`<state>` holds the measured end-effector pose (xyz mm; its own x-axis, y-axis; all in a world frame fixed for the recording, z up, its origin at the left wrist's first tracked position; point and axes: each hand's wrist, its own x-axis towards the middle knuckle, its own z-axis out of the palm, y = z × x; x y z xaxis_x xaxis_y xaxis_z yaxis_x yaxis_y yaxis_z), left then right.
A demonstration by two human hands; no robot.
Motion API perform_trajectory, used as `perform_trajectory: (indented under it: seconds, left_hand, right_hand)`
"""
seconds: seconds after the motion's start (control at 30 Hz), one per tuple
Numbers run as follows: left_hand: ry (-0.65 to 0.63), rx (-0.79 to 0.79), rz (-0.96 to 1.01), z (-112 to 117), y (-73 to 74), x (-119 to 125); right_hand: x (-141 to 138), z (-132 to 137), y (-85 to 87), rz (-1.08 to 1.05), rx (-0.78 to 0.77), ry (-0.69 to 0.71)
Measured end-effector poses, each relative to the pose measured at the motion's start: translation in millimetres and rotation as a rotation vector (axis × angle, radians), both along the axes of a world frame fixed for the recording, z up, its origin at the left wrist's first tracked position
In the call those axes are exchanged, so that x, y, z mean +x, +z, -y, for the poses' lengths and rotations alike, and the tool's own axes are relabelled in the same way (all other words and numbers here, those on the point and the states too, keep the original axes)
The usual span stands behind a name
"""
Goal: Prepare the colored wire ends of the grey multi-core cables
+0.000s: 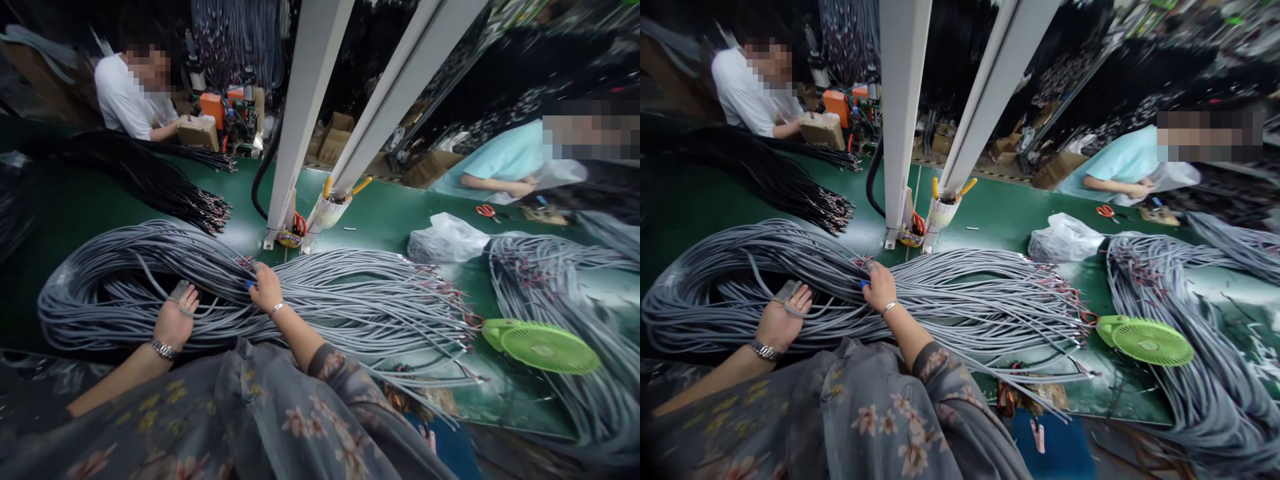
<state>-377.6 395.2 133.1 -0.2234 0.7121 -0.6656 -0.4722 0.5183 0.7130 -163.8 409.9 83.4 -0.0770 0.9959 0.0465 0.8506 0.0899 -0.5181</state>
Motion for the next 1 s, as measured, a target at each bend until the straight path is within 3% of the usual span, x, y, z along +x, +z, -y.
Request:
perform_trajectory:
  seconds: [0.13, 0.27, 0.33, 0.6, 0.77, 0.87, 1.0]
  left_hand:
    - [0.004, -0.18, 0.11, 3, -0.9, 3]
    - [-0.002, -0.261, 0.117, -9, -6.9, 22]
    - [-0.001, -0.276, 0.128, -18, -10.3, 31]
    - [0.029, -0.21, 0.228, -38, -29.8, 50]
    - [-0.009, -0.15, 0.31, -36, -29.2, 50]
    - [-0.051, -0.132, 0.365, -27, -31.5, 46]
    - [-0.21, -0.011, 0.36, -9, -47.1, 28]
  right_hand:
    - [18, -17, 11.7, 0.053, -0.157, -0.061]
    - [14, -37, 19.2, 0.014, -0.457, 0.002]
    - [11, -42, 18.4, -0.002, -0.521, 0.021]
    - [10, -51, 12.5, -0.005, -0.591, 0.042]
    - [6, -53, 13.7, -0.052, -0.641, 0.096]
    - [3, -46, 20.1, -0.01, -0.619, 0.192]
    - [2, -29, 42.6, 0.135, -0.527, 0.299]
